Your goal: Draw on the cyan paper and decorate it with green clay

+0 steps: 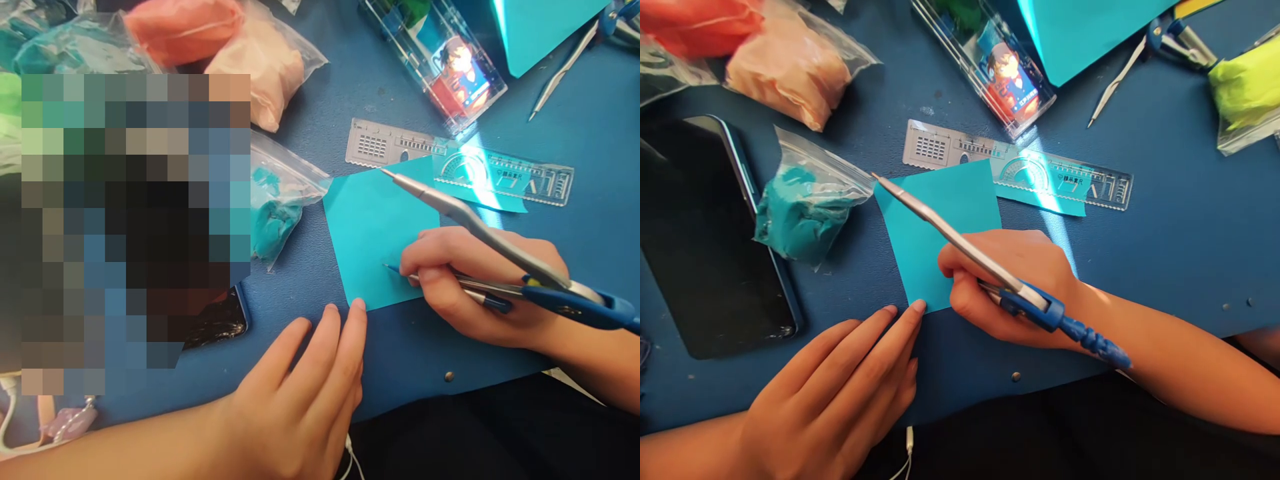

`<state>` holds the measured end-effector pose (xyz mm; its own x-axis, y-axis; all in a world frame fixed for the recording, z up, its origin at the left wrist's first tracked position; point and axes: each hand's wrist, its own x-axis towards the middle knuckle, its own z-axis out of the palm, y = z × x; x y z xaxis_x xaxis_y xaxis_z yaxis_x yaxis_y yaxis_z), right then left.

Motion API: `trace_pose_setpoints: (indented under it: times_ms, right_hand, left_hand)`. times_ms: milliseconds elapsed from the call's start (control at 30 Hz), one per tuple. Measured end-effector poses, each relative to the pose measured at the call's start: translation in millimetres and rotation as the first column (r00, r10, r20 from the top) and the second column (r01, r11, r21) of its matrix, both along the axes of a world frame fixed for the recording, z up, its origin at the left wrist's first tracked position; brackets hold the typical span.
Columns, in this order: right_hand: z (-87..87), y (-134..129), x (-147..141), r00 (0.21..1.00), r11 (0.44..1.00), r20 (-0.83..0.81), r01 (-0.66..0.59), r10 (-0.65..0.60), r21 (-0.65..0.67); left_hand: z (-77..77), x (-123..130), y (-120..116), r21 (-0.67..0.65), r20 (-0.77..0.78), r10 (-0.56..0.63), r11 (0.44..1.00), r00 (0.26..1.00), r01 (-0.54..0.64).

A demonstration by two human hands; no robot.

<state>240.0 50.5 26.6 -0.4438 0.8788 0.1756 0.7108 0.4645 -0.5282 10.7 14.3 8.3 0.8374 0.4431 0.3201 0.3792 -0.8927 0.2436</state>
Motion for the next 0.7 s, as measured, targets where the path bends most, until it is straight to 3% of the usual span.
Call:
trace_pose_setpoints:
  times_ms: [367, 700]
  right_hand:
    - [-16.8, -4, 2, 0.995, 0.997, -0.098, 0.023, -0.016, 0.068]
    - [-14.7, -10, 5, 0.987, 0.999, -0.159, 0.019, -0.026, -0.043]
  left_hand:
    - [-0.7, -1, -1, 0.02, 0.014, -0.001, 1.0, 1.0, 0.0]
    - [1.8, -2, 0, 0.01, 0.005, -0.002, 1.0, 1.0, 0.002]
